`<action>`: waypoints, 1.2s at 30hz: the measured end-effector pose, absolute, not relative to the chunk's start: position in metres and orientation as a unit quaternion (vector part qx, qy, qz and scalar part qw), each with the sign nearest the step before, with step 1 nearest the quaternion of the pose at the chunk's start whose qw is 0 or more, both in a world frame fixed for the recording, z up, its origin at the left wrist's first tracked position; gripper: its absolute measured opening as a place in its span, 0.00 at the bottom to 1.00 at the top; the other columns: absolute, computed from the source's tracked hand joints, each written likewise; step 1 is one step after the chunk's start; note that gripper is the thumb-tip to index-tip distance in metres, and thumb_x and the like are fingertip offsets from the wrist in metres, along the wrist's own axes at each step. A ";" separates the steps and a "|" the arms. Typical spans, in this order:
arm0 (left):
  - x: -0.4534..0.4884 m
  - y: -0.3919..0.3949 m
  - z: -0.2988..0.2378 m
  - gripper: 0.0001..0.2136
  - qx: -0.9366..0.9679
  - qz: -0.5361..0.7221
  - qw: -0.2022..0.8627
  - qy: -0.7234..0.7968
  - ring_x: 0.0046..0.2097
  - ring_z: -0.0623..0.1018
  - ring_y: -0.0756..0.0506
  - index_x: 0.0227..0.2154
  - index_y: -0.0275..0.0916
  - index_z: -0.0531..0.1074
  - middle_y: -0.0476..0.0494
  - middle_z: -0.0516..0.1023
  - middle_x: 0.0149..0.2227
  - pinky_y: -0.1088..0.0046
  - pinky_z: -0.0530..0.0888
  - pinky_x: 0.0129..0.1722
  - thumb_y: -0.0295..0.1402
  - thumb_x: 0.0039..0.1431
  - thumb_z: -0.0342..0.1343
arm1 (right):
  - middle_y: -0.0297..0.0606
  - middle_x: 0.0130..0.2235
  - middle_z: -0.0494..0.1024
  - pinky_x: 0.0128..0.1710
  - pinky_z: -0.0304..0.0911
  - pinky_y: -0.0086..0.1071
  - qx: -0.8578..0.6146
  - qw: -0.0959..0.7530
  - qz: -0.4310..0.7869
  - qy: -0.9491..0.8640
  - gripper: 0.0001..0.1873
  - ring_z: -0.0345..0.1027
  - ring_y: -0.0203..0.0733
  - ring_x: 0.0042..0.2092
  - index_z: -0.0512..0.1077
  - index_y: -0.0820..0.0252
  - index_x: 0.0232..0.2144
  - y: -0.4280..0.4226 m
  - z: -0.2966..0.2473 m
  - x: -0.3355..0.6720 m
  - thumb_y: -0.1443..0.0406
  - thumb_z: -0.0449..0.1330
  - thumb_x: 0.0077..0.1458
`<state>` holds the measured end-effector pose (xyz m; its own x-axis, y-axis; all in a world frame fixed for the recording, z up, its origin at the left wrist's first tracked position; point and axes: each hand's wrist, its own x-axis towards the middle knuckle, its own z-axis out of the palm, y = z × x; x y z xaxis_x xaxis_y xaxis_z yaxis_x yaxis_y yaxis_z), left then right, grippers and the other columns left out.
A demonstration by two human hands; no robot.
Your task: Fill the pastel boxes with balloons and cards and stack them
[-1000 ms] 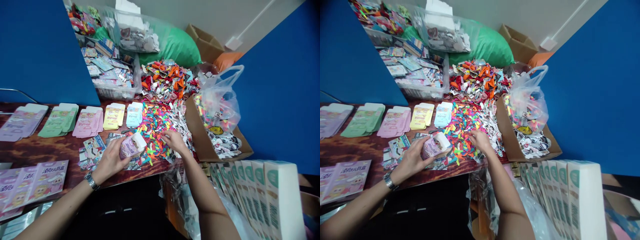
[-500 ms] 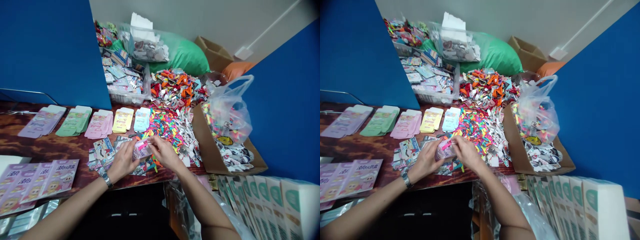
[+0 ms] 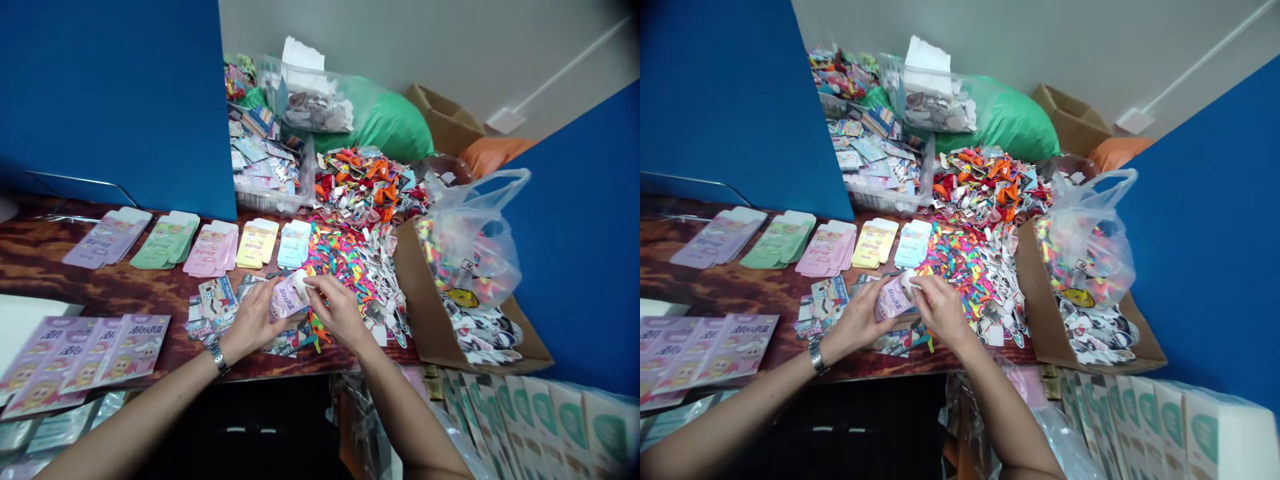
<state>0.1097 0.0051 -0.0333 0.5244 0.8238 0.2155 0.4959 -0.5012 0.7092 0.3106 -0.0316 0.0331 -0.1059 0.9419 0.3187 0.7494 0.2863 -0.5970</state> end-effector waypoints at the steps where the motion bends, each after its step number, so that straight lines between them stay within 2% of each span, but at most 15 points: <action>1: 0.107 0.007 -0.031 0.33 0.817 0.276 0.298 0.409 0.56 0.70 0.35 0.62 0.38 0.55 0.34 0.68 0.55 0.54 0.68 0.55 0.34 0.54 0.58 | 0.41 0.43 0.78 0.46 0.66 0.32 -0.586 0.333 0.122 -0.729 0.11 0.72 0.41 0.45 0.72 0.57 0.46 -0.030 0.032 0.317 0.66 0.52 0.65; 3: 0.101 0.011 -0.026 0.34 0.811 0.274 0.303 0.419 0.56 0.70 0.35 0.64 0.40 0.53 0.36 0.68 0.56 0.55 0.69 0.55 0.35 0.55 0.58 | 0.42 0.42 0.79 0.45 0.66 0.32 -0.635 0.294 0.076 -0.710 0.12 0.73 0.41 0.44 0.73 0.57 0.45 -0.024 0.028 0.332 0.65 0.51 0.66; 6: 0.094 0.011 -0.023 0.35 0.807 0.272 0.307 0.425 0.56 0.70 0.36 0.65 0.42 0.51 0.36 0.68 0.57 0.56 0.70 0.54 0.37 0.56 0.58 | 0.43 0.41 0.79 0.39 0.65 0.31 -0.732 0.091 0.053 -0.673 0.10 0.73 0.43 0.42 0.75 0.56 0.41 -0.014 0.014 0.355 0.62 0.54 0.64; 8: 0.090 0.009 -0.025 0.36 0.808 0.275 0.297 0.429 0.57 0.70 0.36 0.64 0.41 0.51 0.36 0.68 0.57 0.55 0.69 0.55 0.38 0.55 0.59 | 0.43 0.39 0.79 0.35 0.63 0.30 -0.748 -0.026 0.069 -0.660 0.07 0.74 0.43 0.39 0.75 0.56 0.36 -0.010 0.001 0.364 0.63 0.58 0.60; 10: 0.088 0.005 -0.029 0.36 0.809 0.276 0.289 0.431 0.57 0.70 0.35 0.64 0.41 0.51 0.35 0.67 0.58 0.55 0.70 0.55 0.38 0.55 0.59 | 0.43 0.36 0.79 0.32 0.60 0.29 -0.743 -0.061 0.086 -0.661 0.06 0.74 0.43 0.36 0.75 0.57 0.32 -0.009 -0.009 0.367 0.64 0.59 0.58; 13: 0.086 0.000 -0.034 0.34 0.812 0.285 0.278 0.427 0.58 0.70 0.35 0.63 0.40 0.52 0.35 0.68 0.58 0.55 0.70 0.55 0.39 0.56 0.59 | 0.42 0.33 0.79 0.30 0.57 0.29 -0.739 -0.053 0.097 -0.664 0.10 0.73 0.42 0.33 0.74 0.59 0.31 -0.012 -0.014 0.368 0.64 0.55 0.62; 19: 0.088 0.000 -0.039 0.33 0.821 0.272 0.276 0.419 0.57 0.70 0.36 0.62 0.38 0.54 0.34 0.68 0.56 0.56 0.70 0.55 0.38 0.56 0.59 | 0.37 0.36 0.78 0.33 0.56 0.27 -0.728 0.018 0.104 -0.677 0.13 0.70 0.38 0.35 0.73 0.58 0.34 -0.020 0.013 0.372 0.62 0.50 0.66; 21: 0.092 0.001 -0.041 0.33 0.829 0.273 0.271 0.405 0.57 0.69 0.36 0.62 0.37 0.53 0.33 0.68 0.56 0.56 0.69 0.56 0.36 0.55 0.59 | 0.36 0.35 0.78 0.34 0.58 0.27 -0.714 0.077 0.119 -0.686 0.13 0.70 0.37 0.35 0.72 0.58 0.35 -0.024 0.025 0.366 0.62 0.50 0.66; 24: 0.099 -0.002 -0.041 0.33 0.834 0.274 0.275 0.394 0.57 0.69 0.36 0.62 0.37 0.53 0.34 0.68 0.55 0.55 0.69 0.56 0.33 0.56 0.58 | 0.36 0.34 0.78 0.36 0.60 0.28 -0.674 0.213 0.141 -0.693 0.11 0.70 0.37 0.34 0.73 0.58 0.35 -0.031 0.039 0.345 0.62 0.52 0.65; 26: 0.102 -0.006 -0.040 0.33 0.834 0.269 0.283 0.390 0.56 0.69 0.36 0.63 0.37 0.53 0.34 0.68 0.55 0.55 0.69 0.55 0.33 0.56 0.57 | 0.37 0.34 0.78 0.37 0.61 0.29 -0.649 0.256 0.141 -0.703 0.10 0.71 0.39 0.36 0.74 0.58 0.36 -0.037 0.042 0.325 0.62 0.53 0.65; 31: 0.100 -0.015 -0.039 0.34 0.826 0.282 0.294 0.390 0.57 0.69 0.35 0.62 0.37 0.53 0.33 0.68 0.55 0.54 0.68 0.56 0.33 0.54 0.58 | 0.41 0.40 0.80 0.45 0.65 0.35 -0.594 0.221 0.142 -0.761 0.12 0.72 0.44 0.42 0.76 0.56 0.43 -0.048 0.038 0.292 0.62 0.53 0.65; 34: 0.097 -0.017 -0.038 0.34 0.818 0.302 0.295 0.390 0.56 0.70 0.36 0.63 0.37 0.53 0.33 0.68 0.55 0.54 0.69 0.56 0.33 0.54 0.58 | 0.43 0.48 0.77 0.48 0.66 0.37 -0.607 0.287 0.141 -0.727 0.15 0.72 0.43 0.45 0.72 0.55 0.51 -0.053 0.038 0.290 0.62 0.53 0.65; 36: 0.096 -0.019 -0.033 0.34 0.813 0.314 0.295 0.391 0.56 0.70 0.36 0.63 0.38 0.51 0.33 0.68 0.56 0.54 0.70 0.55 0.34 0.55 0.58 | 0.45 0.53 0.74 0.44 0.68 0.36 -0.638 0.328 0.164 -0.677 0.20 0.72 0.42 0.43 0.68 0.54 0.56 -0.056 0.038 0.290 0.60 0.55 0.63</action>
<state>0.0961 -0.0189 -0.0335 0.4966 0.8214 0.2807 0.4502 -0.5202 0.7258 0.2901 -0.0559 0.0381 0.0299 0.9718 0.2339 0.7562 0.1310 -0.6411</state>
